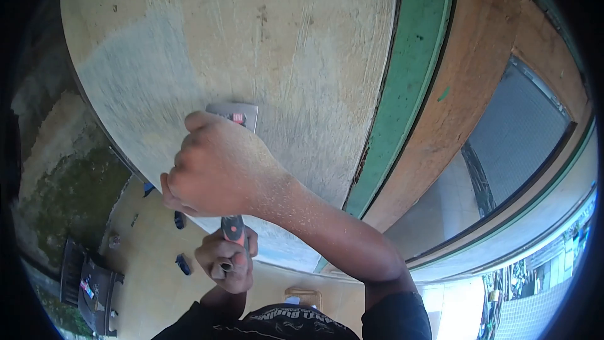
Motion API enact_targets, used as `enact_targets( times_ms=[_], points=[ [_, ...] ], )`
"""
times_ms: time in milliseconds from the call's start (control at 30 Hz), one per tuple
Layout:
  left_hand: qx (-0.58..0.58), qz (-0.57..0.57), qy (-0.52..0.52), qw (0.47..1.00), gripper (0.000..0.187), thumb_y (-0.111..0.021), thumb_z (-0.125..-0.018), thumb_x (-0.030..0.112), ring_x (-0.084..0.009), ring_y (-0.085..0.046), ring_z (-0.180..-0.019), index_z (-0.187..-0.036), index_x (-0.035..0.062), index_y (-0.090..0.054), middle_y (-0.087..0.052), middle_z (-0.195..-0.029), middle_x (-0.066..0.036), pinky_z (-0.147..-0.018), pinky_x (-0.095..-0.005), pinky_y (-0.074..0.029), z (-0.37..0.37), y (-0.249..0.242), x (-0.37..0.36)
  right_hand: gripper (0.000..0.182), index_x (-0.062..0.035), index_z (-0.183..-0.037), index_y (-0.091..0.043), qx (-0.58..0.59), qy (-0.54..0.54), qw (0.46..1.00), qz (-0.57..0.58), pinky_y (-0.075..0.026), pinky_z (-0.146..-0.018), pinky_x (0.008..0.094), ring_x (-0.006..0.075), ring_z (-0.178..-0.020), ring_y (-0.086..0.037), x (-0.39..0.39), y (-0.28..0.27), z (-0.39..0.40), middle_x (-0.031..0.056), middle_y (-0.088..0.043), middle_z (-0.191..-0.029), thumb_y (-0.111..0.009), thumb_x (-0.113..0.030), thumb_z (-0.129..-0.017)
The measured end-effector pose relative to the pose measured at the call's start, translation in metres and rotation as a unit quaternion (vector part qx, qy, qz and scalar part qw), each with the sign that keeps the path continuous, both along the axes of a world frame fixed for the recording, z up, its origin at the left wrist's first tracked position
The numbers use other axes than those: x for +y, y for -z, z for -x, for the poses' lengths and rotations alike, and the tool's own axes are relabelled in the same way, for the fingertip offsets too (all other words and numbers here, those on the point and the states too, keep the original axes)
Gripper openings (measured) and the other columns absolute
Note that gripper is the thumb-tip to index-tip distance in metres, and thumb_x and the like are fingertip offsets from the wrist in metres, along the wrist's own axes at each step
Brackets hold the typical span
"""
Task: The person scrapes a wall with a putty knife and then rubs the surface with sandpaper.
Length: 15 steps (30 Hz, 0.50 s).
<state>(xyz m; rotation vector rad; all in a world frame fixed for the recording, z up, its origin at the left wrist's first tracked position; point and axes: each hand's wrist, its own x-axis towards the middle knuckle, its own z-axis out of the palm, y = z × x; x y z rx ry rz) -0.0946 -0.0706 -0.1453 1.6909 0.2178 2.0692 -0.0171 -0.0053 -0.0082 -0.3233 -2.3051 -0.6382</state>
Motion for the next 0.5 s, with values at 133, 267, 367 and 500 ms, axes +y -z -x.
enact_targets(
  times_ms=[133,267,367,500],
  points=[
    [0.028,-0.039,-0.041,0.998,0.028,-0.061,-0.078,0.014,-0.0169,-0.04,-0.04,-0.059,0.0015,-0.044,-0.041,-0.049,-0.006,-0.037,-0.027,-0.031,-0.009,-0.014,0.005,0.04,-0.0114,-0.037,-0.032,0.093,-0.097,0.99,-0.031,-0.032,-0.046,0.0274,0.0133,-0.034,-0.034,0.006,-0.007,-0.006,-0.0024,-0.033,-0.035,-0.059,-0.011,-0.067],
    [0.07,-0.044,-0.069,0.994,0.029,-0.062,-0.078,0.014,-0.0168,-0.04,-0.041,-0.059,0.0012,-0.044,-0.042,-0.05,-0.007,-0.038,-0.0266,-0.03,-0.008,-0.008,0.008,0.038,-0.0112,-0.04,-0.03,0.128,-0.133,0.982,-0.041,-0.028,-0.044,0.028,0.013,-0.035,-0.033,0.005,0.001,-0.008,-0.0024,-0.03,-0.038,-0.06,-0.008,-0.063],
    [0.073,-0.054,-0.089,0.992,0.029,-0.063,-0.077,0.013,-0.0169,-0.04,-0.042,-0.059,0.0006,-0.044,-0.042,-0.051,-0.008,-0.038,-0.0267,-0.03,-0.008,0.011,0.009,0.038,-0.0109,-0.041,-0.029,0.119,-0.163,0.979,-0.025,-0.026,-0.044,0.0277,0.0132,-0.036,-0.033,0.006,0.015,-0.01,-0.0028,-0.029,-0.039,-0.06,-0.007,-0.062],
    [0.07,-0.078,-0.088,0.991,0.026,-0.063,-0.077,0.012,-0.0171,-0.04,-0.043,-0.061,-0.0006,-0.046,-0.041,-0.051,-0.007,-0.039,-0.0275,-0.031,-0.007,-0.013,0.019,0.038,-0.0093,-0.037,-0.039,0.106,-0.116,0.985,-0.064,-0.037,-0.052,0.0298,0.0172,-0.037,-0.043,0.006,-0.008,-0.01,-0.0003,-0.042,-0.037,-0.058,-0.018,-0.069]
  ],
)
